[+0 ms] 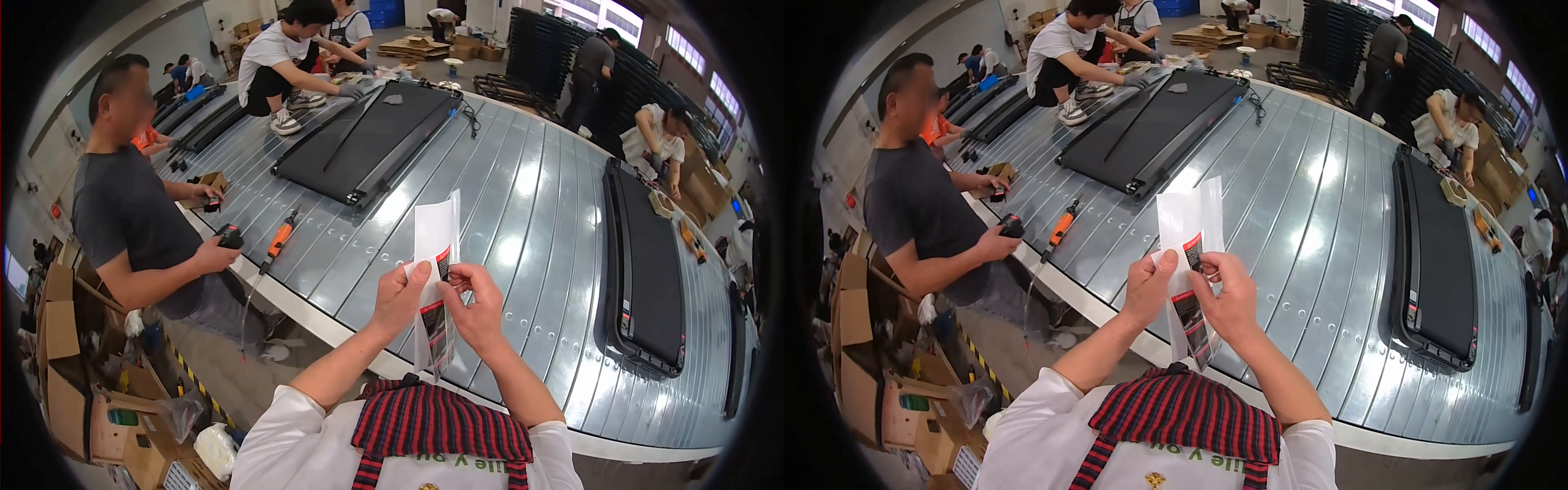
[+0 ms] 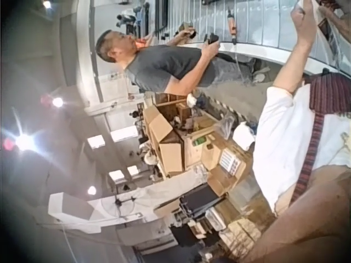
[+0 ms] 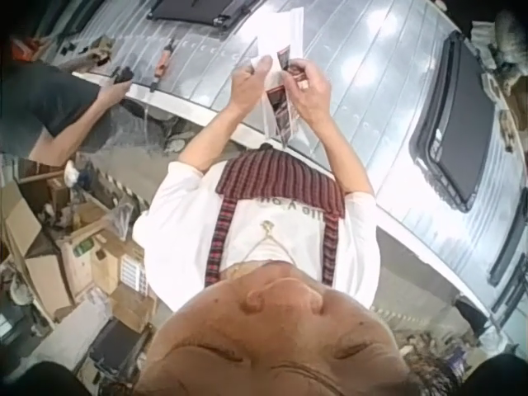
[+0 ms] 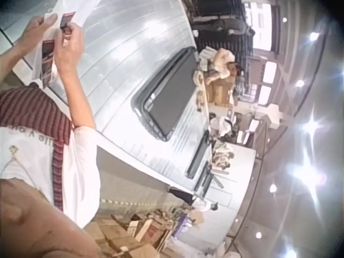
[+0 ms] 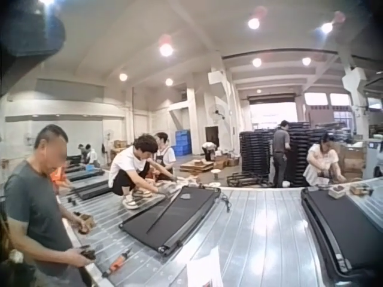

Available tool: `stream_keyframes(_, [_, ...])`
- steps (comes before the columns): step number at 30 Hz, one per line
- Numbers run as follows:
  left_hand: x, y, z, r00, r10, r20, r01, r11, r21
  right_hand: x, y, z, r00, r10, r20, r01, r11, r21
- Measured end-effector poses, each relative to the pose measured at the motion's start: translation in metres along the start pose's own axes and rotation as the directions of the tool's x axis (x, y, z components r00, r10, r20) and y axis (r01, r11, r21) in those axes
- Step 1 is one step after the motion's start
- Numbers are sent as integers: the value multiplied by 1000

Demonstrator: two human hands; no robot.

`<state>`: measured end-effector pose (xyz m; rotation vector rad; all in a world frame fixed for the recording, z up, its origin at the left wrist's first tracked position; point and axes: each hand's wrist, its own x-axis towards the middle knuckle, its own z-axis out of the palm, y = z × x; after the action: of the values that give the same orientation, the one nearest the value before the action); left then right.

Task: Applying QR codes and warning labels to treadmill frames on a factory assembly line.

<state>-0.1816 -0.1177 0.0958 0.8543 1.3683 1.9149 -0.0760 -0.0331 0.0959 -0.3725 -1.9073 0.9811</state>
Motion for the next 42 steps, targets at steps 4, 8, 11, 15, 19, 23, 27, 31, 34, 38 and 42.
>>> stream_keyframes(4, [0,-3,15,999,43,24,-46,988,147,-3,5,-15,1000,-28,-10,28,1000,-10])
stream_keyframes(8, [2,-3,27,996,75,53,-83,983,166,-5,12,-28,995,-42,90,44,999,-14])
stream_keyframes(11, [7,-11,29,997,61,54,-69,982,176,-3,15,-31,998,-8,69,3,997,78])
stream_keyframes(15, [8,-10,33,999,25,29,-30,985,172,1,26,-38,996,-65,66,57,991,123])
stream_keyframes(19, [5,-12,31,999,-36,2,35,980,198,4,34,-42,987,-45,157,12,979,203])
stream_keyframes(23, [3,-8,32,997,-74,-15,75,953,294,4,43,-37,978,27,209,-74,973,217])
stream_keyframes(27, [7,-6,26,993,-118,-18,117,933,339,8,46,-29,981,38,193,-95,950,297])
stream_keyframes(31, [18,-10,17,992,-116,58,101,969,224,15,50,-27,980,13,200,-49,983,176])
stream_keyframes(34, [16,-16,4,987,-151,55,127,941,313,11,41,-16,983,65,174,-86,990,116])
stream_keyframes(38, [23,-26,-8,995,-102,19,77,846,528,2,51,-17,956,287,68,-294,941,170])
stream_keyframes(42, [44,-24,-21,996,27,-89,-20,996,83,18,44,-42,944,267,-193,-224,950,219])
